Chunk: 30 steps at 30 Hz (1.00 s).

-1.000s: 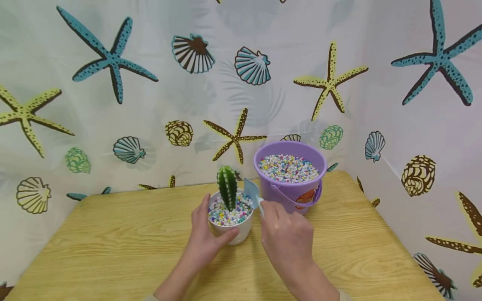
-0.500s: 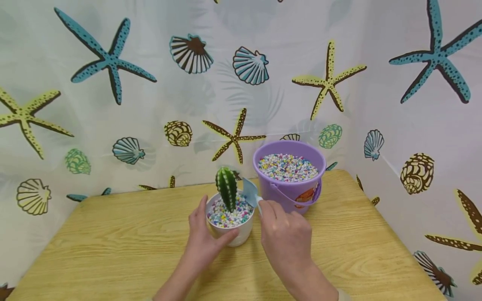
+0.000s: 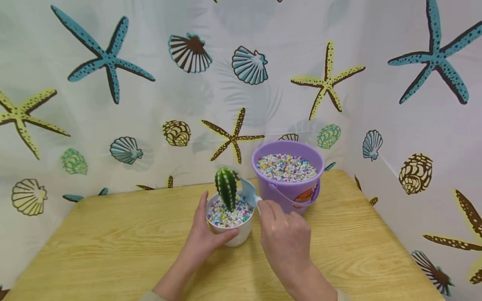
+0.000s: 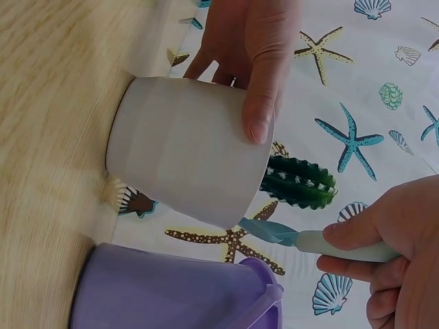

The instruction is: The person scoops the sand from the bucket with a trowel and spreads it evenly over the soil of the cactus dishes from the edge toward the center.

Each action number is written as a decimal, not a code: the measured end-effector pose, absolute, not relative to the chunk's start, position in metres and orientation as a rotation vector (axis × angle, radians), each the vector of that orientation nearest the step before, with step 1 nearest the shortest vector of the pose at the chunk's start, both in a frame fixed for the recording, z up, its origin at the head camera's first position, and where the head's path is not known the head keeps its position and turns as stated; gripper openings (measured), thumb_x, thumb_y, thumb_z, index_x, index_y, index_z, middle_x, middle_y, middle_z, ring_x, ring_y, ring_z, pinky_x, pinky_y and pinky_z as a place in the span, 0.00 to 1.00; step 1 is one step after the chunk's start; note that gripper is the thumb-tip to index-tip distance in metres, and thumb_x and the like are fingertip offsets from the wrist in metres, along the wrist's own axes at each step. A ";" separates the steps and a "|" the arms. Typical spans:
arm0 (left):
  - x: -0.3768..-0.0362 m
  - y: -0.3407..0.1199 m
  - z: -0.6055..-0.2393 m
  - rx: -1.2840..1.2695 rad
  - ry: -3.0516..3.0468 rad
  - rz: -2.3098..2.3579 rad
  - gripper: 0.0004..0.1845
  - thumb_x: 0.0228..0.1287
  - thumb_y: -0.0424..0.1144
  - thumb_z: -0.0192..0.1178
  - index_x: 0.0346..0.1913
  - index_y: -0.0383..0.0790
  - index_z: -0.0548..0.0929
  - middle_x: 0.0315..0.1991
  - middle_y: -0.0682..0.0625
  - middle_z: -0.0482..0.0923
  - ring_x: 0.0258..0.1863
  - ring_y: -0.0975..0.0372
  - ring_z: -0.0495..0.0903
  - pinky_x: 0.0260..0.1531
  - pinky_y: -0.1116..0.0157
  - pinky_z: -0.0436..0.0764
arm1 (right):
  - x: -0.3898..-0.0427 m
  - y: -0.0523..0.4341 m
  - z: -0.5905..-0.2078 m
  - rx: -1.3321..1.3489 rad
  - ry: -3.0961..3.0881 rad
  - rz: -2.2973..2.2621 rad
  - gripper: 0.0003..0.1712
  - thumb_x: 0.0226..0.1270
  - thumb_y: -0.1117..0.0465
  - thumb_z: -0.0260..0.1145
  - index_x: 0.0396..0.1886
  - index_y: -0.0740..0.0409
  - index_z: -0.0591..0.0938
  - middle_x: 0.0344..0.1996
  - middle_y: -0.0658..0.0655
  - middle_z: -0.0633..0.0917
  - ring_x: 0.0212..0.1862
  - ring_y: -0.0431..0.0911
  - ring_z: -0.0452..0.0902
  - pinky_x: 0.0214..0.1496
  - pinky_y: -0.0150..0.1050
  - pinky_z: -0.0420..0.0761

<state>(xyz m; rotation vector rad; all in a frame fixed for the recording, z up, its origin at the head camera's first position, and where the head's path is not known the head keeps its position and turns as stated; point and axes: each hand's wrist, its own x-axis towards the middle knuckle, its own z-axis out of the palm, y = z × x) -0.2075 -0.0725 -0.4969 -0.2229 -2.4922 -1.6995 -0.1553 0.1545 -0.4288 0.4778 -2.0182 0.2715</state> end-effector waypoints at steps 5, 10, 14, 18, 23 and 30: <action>-0.209 -0.068 -0.498 -0.178 -2.521 -1.644 0.77 0.50 0.51 0.91 0.92 0.46 0.44 0.83 0.34 0.56 0.81 0.38 0.63 0.79 0.37 0.63 | -0.155 0.155 -0.429 0.462 -2.016 0.259 0.08 0.73 0.64 0.74 0.48 0.58 0.92 0.42 0.53 0.94 0.26 0.46 0.87 0.18 0.38 0.74; -0.211 -0.067 -0.499 -0.171 -2.538 -1.622 0.75 0.50 0.53 0.91 0.91 0.41 0.47 0.83 0.34 0.56 0.80 0.38 0.63 0.79 0.37 0.64 | -0.155 0.158 -0.426 0.439 -2.005 0.246 0.08 0.71 0.65 0.75 0.48 0.58 0.92 0.41 0.53 0.94 0.22 0.47 0.84 0.16 0.39 0.74; -0.213 -0.066 -0.497 -0.168 -2.545 -1.604 0.74 0.50 0.53 0.91 0.90 0.40 0.49 0.83 0.34 0.56 0.80 0.38 0.64 0.79 0.38 0.65 | -0.155 0.162 -0.422 0.423 -2.006 0.262 0.10 0.68 0.66 0.79 0.48 0.58 0.91 0.40 0.54 0.94 0.21 0.48 0.83 0.15 0.39 0.74; -0.215 -0.068 -0.495 -0.188 -2.535 -1.648 0.72 0.51 0.51 0.90 0.90 0.40 0.50 0.84 0.35 0.58 0.81 0.39 0.63 0.80 0.38 0.63 | -0.153 0.165 -0.419 0.399 -2.036 0.284 0.15 0.64 0.65 0.82 0.49 0.57 0.91 0.40 0.55 0.94 0.21 0.50 0.84 0.15 0.41 0.75; -0.217 -0.068 -0.496 -0.228 -2.512 -1.693 0.71 0.52 0.50 0.90 0.89 0.41 0.51 0.84 0.36 0.62 0.82 0.41 0.63 0.80 0.39 0.63 | -0.151 0.170 -0.416 0.370 -2.060 0.298 0.17 0.62 0.62 0.85 0.50 0.57 0.91 0.40 0.56 0.94 0.21 0.51 0.85 0.16 0.43 0.76; -0.218 -0.071 -0.498 -0.225 -2.523 -1.646 0.71 0.51 0.52 0.91 0.89 0.41 0.52 0.83 0.36 0.64 0.80 0.40 0.66 0.79 0.39 0.66 | -0.150 0.174 -0.411 0.359 -2.043 0.277 0.17 0.62 0.61 0.84 0.49 0.56 0.91 0.38 0.56 0.94 0.16 0.50 0.77 0.14 0.42 0.71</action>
